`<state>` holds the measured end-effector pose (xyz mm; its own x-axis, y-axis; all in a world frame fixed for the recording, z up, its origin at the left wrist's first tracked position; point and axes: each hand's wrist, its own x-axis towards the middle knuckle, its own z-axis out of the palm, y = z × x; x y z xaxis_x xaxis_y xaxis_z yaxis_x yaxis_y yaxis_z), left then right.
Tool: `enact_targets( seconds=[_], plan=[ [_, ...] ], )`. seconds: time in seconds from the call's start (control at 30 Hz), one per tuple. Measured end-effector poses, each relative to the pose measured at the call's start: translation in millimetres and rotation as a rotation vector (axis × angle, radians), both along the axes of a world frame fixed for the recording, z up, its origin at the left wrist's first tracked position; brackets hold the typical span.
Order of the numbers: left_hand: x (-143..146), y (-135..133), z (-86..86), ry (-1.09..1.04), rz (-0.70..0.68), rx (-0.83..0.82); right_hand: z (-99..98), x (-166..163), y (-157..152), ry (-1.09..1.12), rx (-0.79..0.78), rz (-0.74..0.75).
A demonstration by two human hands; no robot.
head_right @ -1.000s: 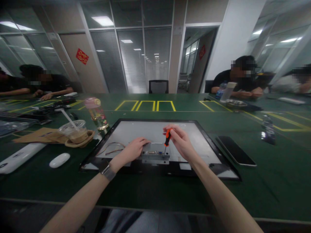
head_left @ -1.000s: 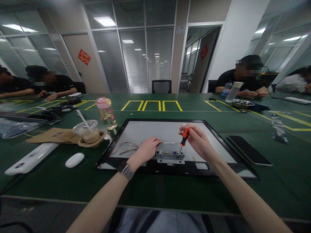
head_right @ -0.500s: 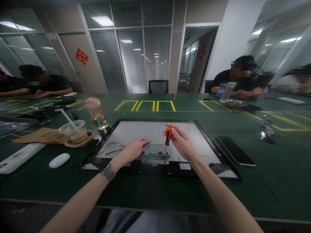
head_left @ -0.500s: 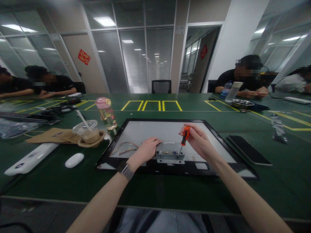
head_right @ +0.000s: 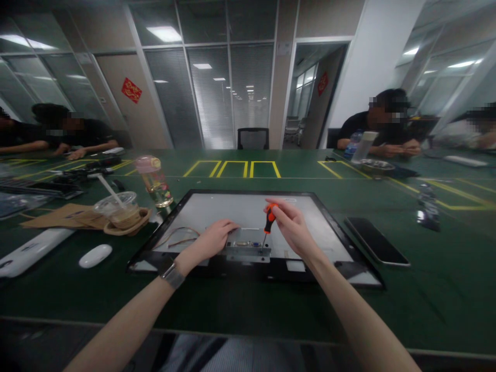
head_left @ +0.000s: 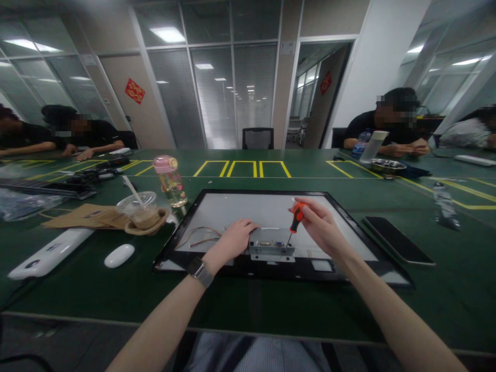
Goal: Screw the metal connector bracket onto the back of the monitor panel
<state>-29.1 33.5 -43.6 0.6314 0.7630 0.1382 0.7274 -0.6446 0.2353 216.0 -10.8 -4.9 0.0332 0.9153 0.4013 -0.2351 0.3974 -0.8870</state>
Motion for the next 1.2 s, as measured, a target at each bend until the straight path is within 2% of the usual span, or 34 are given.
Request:
enact_targets(
  seconds=[0.23,0.5,0.7,0.87,1.2],
  plan=[
    [-0.5,-1.0,-0.1,-0.02,-0.004,0.009,2.5,-4.4,-1.2,0.007,0.056,0.071],
    [-1.1,0.9,-2.3,-0.023,-0.004,0.006,-3.0,-0.8,3.5,0.042,0.077,-0.002],
    [-1.7,-0.2,-1.9,-0.023,-0.002,0.001,0.1,-0.9,0.6,0.025,0.02,0.051],
    [-0.6,-1.2,-0.8,-0.022,-0.01,0.017,1.3,-3.6,-0.2,0.06,0.035,0.083],
    [-1.7,1.8,-4.6,-0.032,-0.017,0.02,-1.7,1.2,2.9,0.021,0.086,0.013]
  ],
)
